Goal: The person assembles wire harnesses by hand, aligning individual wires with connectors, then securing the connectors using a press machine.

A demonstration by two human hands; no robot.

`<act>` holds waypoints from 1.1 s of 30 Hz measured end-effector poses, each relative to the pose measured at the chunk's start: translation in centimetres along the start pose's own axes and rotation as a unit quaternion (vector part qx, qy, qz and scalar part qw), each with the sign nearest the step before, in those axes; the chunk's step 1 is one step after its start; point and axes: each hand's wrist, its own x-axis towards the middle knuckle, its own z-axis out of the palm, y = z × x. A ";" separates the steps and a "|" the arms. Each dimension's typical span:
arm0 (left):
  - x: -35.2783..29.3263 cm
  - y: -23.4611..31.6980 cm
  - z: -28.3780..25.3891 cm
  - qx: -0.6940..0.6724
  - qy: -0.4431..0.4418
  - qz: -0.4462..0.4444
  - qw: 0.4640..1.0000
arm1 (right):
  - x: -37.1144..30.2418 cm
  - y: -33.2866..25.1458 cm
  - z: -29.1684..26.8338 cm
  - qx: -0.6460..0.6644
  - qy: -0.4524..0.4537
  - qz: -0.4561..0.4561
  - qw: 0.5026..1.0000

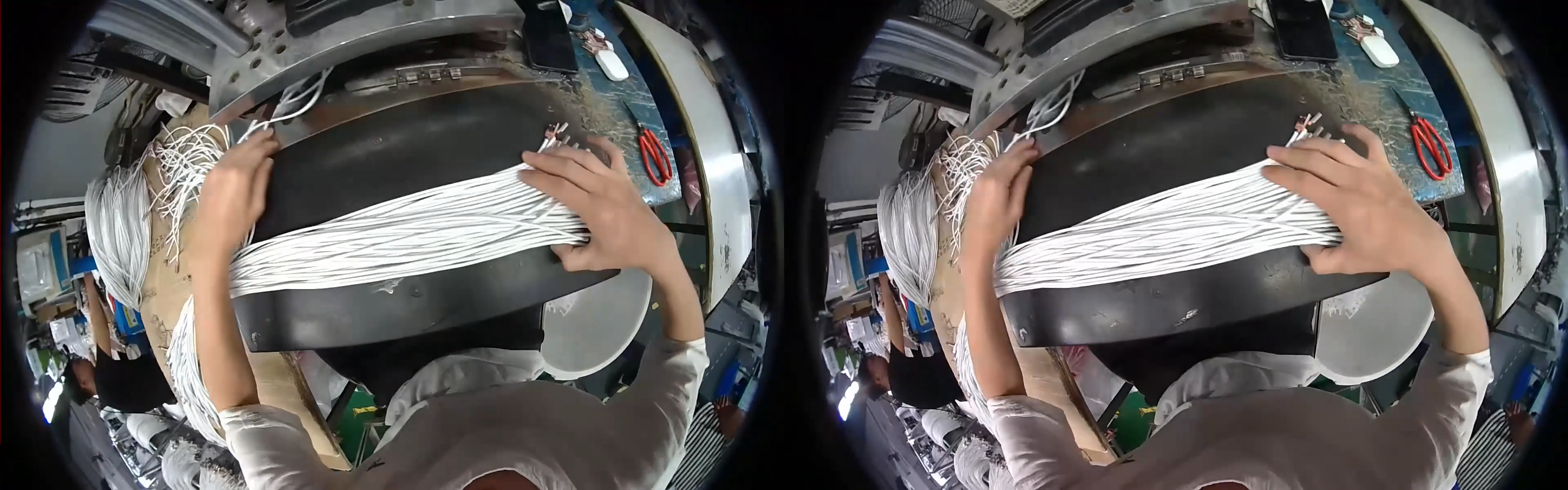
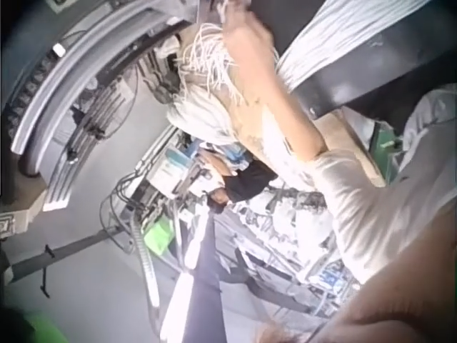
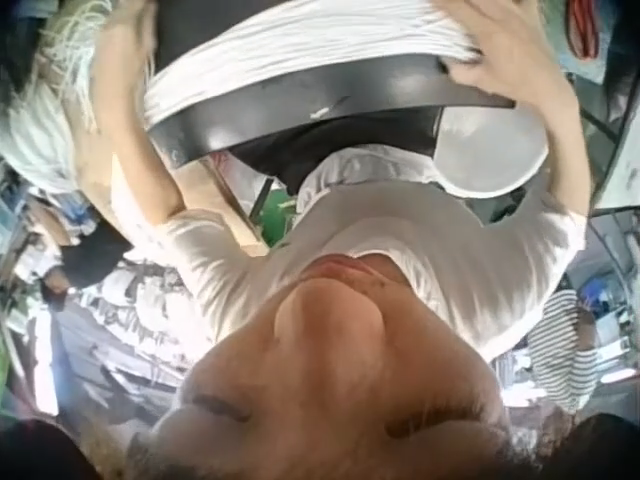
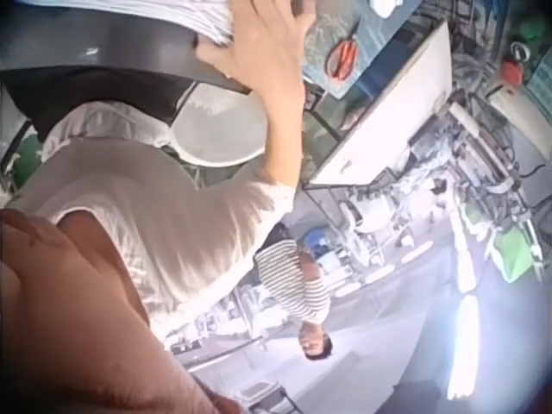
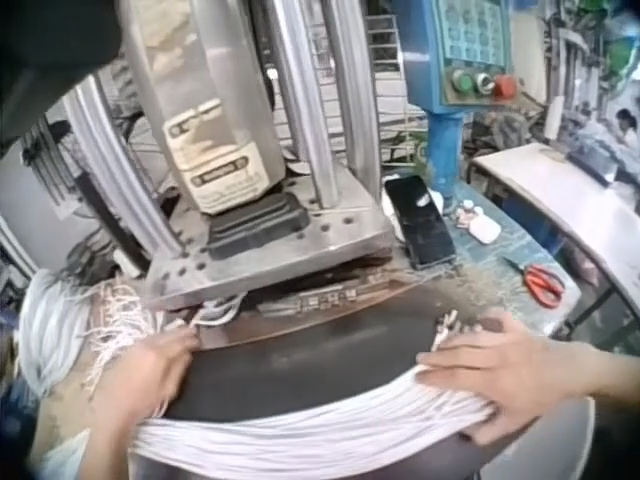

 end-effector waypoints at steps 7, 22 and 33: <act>-2.4 5.4 -0.6 -0.193 -0.080 0.040 0.977 | 0.8 -1.8 -1.7 -0.009 0.017 0.033 0.999; -3.7 4.4 3.2 -0.192 0.342 0.043 0.919 | 11.8 -8.5 -6.4 0.138 -0.184 0.209 0.951; -2.6 3.8 3.9 -0.261 0.400 0.010 0.878 | 13.7 -7.8 -4.0 0.223 -0.171 0.211 0.936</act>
